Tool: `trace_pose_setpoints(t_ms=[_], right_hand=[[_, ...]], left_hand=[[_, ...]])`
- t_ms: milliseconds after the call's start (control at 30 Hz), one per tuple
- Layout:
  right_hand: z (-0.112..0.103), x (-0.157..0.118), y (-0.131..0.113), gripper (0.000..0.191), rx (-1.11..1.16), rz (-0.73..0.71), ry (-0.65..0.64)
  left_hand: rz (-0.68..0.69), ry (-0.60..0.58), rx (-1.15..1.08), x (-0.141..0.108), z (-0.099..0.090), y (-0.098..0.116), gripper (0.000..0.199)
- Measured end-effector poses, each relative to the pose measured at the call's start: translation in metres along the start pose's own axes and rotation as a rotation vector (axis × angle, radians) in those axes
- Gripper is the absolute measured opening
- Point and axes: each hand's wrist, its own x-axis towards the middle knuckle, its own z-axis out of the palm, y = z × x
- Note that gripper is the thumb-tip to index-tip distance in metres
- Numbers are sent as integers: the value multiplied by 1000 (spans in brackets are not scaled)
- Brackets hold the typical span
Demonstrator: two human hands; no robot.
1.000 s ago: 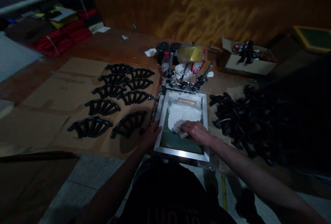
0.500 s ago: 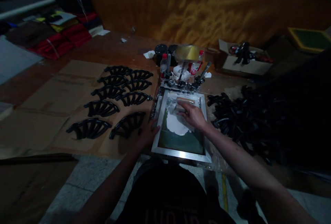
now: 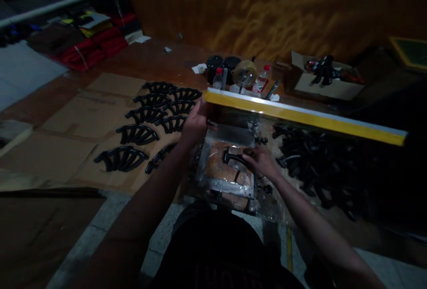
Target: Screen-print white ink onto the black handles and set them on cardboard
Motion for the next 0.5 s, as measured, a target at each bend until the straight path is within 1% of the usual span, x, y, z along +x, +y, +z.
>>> trace_pose_setpoints(t_ms=[33,67,133,200,267,333,400,500], right_hand=[[13,-4,-11,22,-24,-14,-46],[22,-6,-20,23,-51,-13,-81],[33,-9,-30,24,-92,29,-106],[36,-10,-31,24,-95,58,-114],[36,-10,-28,24,-97,64,-125],[37,-8,-24,24,-110,69,-131],[37,-7,-23,23,-119,71,-137],[35,-5,-27,23,-118,68,-179]], left_hand=[[2,-6,4,2,1,-5,52],[-4,-11,28,1,-1,-14,52],[-26,1,162,-10,-15,-44,50],[-54,41,428,-31,-39,-83,44],[-114,113,769,-57,-68,-123,39],[-191,206,1046,-81,-92,-156,41],[-252,263,1186,-96,-107,-178,46],[-323,296,1211,-102,-113,-194,45]])
